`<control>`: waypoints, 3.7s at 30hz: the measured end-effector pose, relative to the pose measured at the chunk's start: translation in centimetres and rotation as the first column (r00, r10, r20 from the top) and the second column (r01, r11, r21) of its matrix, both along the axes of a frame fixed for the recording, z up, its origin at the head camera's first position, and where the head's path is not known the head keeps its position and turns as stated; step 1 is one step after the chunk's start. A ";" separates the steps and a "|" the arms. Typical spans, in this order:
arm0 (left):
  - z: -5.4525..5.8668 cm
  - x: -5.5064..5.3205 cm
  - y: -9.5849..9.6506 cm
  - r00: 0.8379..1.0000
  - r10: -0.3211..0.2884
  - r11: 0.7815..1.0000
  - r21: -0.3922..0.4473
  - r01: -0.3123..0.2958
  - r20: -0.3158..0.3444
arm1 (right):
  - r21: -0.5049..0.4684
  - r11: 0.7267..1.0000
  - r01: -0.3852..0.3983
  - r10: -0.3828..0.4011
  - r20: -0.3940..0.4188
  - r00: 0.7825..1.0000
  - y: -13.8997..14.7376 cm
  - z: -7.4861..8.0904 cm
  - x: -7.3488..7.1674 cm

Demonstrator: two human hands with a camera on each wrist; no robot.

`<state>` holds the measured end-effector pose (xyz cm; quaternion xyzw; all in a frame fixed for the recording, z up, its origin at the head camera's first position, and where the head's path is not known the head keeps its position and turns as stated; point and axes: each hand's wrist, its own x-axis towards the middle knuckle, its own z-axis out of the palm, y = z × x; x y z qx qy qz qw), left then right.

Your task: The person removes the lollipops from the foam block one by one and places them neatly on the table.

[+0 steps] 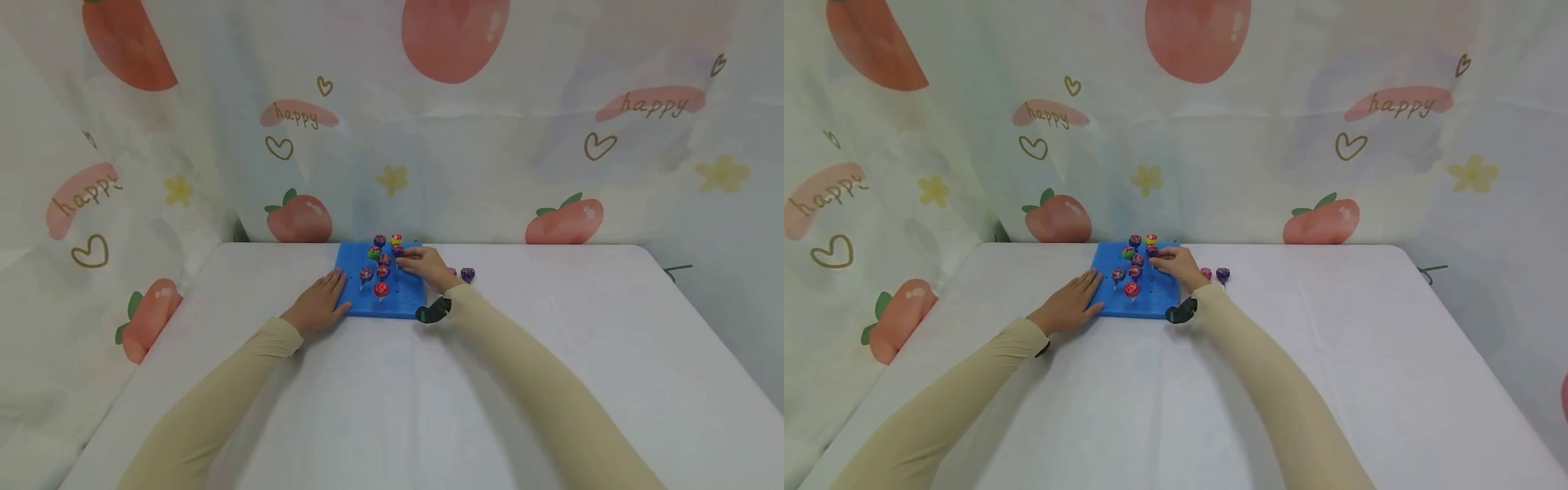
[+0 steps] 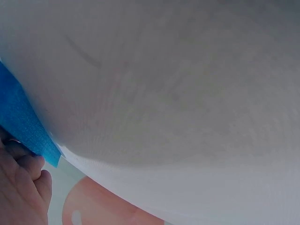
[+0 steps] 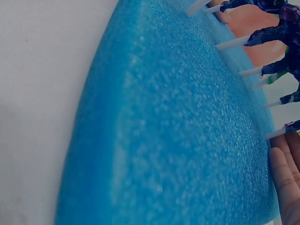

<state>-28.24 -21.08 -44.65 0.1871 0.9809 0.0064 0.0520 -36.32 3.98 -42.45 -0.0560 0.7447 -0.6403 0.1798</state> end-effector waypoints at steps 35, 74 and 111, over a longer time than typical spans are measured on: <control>0.1 0.1 0.2 1.000 0.011 1.000 -0.007 -0.011 0.008 | 0.088 0.993 0.076 -0.076 -0.003 0.997 -1.4 -0.2 -0.6; 0.6 0.4 0.2 1.000 0.016 1.000 0.016 -0.016 0.013 | 0.025 0.997 0.079 -0.078 -0.043 0.996 -1.4 -0.1 -0.5; 0.7 0.5 0.3 0.999 0.029 0.999 0.013 -0.029 0.028 | 0.012 1.000 0.010 -0.008 -0.131 0.991 0.1 0.7 1.3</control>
